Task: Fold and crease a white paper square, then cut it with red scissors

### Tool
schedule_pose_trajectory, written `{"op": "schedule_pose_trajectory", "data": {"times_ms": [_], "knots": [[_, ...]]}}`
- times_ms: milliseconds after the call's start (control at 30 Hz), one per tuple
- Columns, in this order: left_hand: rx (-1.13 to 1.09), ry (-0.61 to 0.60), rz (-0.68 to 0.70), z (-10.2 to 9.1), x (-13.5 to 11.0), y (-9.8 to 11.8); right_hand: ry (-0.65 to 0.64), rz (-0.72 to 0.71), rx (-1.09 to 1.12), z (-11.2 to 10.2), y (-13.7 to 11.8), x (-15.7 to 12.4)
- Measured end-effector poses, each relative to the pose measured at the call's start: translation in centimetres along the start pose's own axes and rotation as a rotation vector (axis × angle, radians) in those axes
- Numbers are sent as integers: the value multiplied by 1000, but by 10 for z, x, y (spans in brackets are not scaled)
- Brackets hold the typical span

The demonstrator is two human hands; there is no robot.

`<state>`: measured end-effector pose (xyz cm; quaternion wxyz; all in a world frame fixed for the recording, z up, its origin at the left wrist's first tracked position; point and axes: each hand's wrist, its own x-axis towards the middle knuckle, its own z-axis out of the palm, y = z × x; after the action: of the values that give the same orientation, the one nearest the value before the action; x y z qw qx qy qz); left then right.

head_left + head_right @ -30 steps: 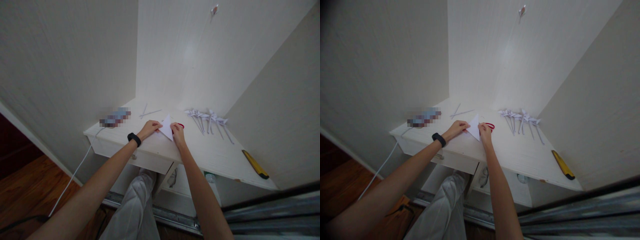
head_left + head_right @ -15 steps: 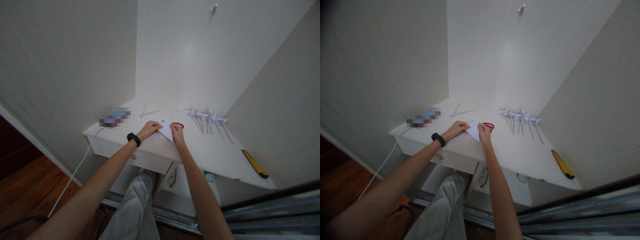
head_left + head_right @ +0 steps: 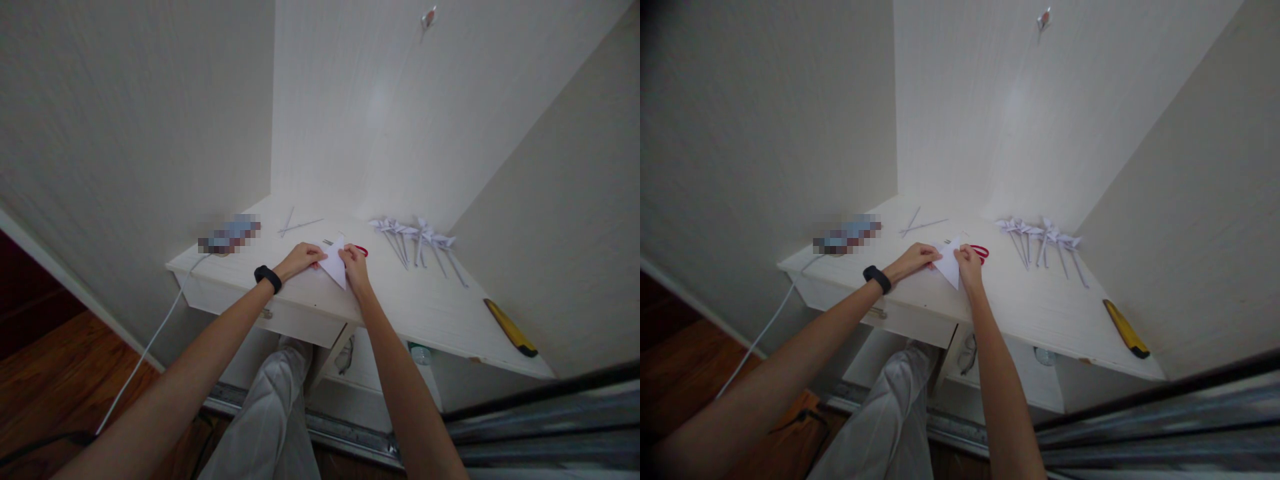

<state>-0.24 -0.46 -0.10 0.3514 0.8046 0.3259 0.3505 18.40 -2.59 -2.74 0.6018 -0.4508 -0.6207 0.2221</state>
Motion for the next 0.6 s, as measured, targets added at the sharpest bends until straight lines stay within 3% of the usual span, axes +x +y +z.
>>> {"op": "schedule_pose_trajectory", "data": {"times_ms": [600], "knots": [[25,-43,14,0,-3,5,91,-17,6,-1,-2,0]]}}
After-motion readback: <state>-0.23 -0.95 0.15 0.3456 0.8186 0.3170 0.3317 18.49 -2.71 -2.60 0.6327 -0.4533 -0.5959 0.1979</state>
